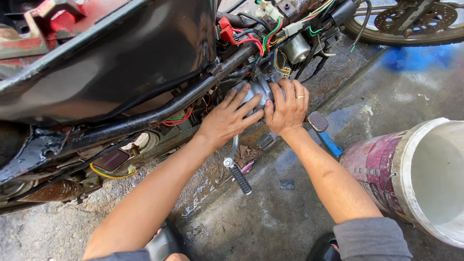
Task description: The person scrubs the exposed motorcycle engine casing with a small brush and a sponge, repeatedly dipping them into a bucket of water. The person wipes the engine surface with their hands and the sponge, focusing on the side cover and surrounding areas.
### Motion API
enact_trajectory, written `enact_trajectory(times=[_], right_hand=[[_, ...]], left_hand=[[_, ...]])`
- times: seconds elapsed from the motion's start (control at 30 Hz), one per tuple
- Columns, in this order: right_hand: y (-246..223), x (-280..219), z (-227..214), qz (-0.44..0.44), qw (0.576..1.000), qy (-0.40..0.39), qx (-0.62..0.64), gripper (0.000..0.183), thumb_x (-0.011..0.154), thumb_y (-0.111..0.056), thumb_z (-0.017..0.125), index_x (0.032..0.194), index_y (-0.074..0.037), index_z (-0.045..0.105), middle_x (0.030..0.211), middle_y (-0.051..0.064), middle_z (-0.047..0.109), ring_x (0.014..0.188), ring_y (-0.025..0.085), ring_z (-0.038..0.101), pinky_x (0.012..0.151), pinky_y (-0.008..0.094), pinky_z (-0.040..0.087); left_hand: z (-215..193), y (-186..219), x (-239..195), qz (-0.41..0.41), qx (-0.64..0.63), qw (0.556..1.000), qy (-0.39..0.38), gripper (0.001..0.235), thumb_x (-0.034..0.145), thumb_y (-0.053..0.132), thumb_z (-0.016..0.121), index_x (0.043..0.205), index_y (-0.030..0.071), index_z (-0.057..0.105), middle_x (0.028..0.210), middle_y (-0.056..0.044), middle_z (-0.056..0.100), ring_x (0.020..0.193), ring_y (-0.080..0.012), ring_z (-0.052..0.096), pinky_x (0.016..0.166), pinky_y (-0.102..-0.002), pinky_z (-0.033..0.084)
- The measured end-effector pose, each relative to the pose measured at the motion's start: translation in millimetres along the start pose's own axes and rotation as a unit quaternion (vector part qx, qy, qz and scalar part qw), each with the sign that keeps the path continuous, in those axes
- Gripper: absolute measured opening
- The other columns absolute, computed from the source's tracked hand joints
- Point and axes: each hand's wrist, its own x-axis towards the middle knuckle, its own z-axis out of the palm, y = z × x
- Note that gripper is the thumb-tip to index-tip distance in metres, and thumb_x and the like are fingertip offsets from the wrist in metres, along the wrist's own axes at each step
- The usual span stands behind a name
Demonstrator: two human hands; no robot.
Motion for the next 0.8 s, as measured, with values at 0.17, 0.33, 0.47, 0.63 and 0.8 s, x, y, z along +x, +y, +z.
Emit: enact_trajectory(times=[0.17, 0.33, 0.47, 0.63, 0.8], right_hand=[[-1, 0, -1, -0.002, 1.0, 0.003, -0.007, 0.051, 0.107, -0.045, 0.026, 0.114, -0.014, 0.066, 0.11, 0.007, 0.056, 0.105, 0.032, 0.057, 0.09, 0.044, 0.044], [-3, 2, 0, -0.007, 1.0, 0.013, -0.012, 0.05, 0.107, -0.043, 0.026, 0.115, -0.014, 0.066, 0.11, 0.007, 0.056, 0.105, 0.032, 0.057, 0.09, 0.044, 0.044], [-2, -1, 1, -0.008, 1.0, 0.007, -0.007, 0.05, 0.107, -0.044, 0.027, 0.115, -0.014, 0.066, 0.109, 0.008, 0.057, 0.105, 0.033, 0.058, 0.09, 0.045, 0.044], [-2, -2, -3, -0.002, 1.0, 0.0, -0.004, 0.051, 0.107, -0.044, 0.026, 0.114, -0.013, 0.066, 0.109, 0.009, 0.057, 0.104, 0.033, 0.057, 0.089, 0.045, 0.044], [-1, 2, -5, -0.006, 1.0, -0.008, 0.021, 0.053, 0.109, -0.045, 0.026, 0.116, -0.01, 0.066, 0.11, 0.012, 0.057, 0.104, 0.036, 0.057, 0.089, 0.048, 0.045]], left_hand=[[-31, -27, 9, 0.033, -0.056, 0.99, -0.129, 0.101, 0.078, -0.004, 0.081, 0.161, 0.031, 0.036, 0.163, -0.012, 0.042, 0.147, -0.0353, 0.043, 0.119, -0.041, 0.044], [-26, -16, 5, 0.036, -0.046, 0.991, -0.12, 0.111, 0.071, -0.002, 0.087, 0.162, 0.033, 0.033, 0.164, -0.014, 0.04, 0.149, -0.0372, 0.039, 0.121, -0.044, 0.039], [-30, -14, 8, 0.004, -0.042, 0.993, -0.113, 0.109, 0.072, 0.001, 0.089, 0.162, 0.028, 0.033, 0.165, -0.015, 0.036, 0.149, -0.0393, 0.038, 0.123, -0.047, 0.037], [-26, -17, 10, 0.014, -0.086, 0.986, -0.144, 0.105, 0.075, -0.001, 0.084, 0.162, 0.028, 0.032, 0.161, -0.015, 0.044, 0.147, -0.0363, 0.042, 0.121, -0.045, 0.04], [-9, -6, 8, -0.009, -0.031, 0.999, -0.015, 0.09, 0.08, 0.014, 0.087, 0.156, 0.027, 0.042, 0.159, -0.012, 0.042, 0.145, -0.039, 0.043, 0.116, -0.048, 0.045]])
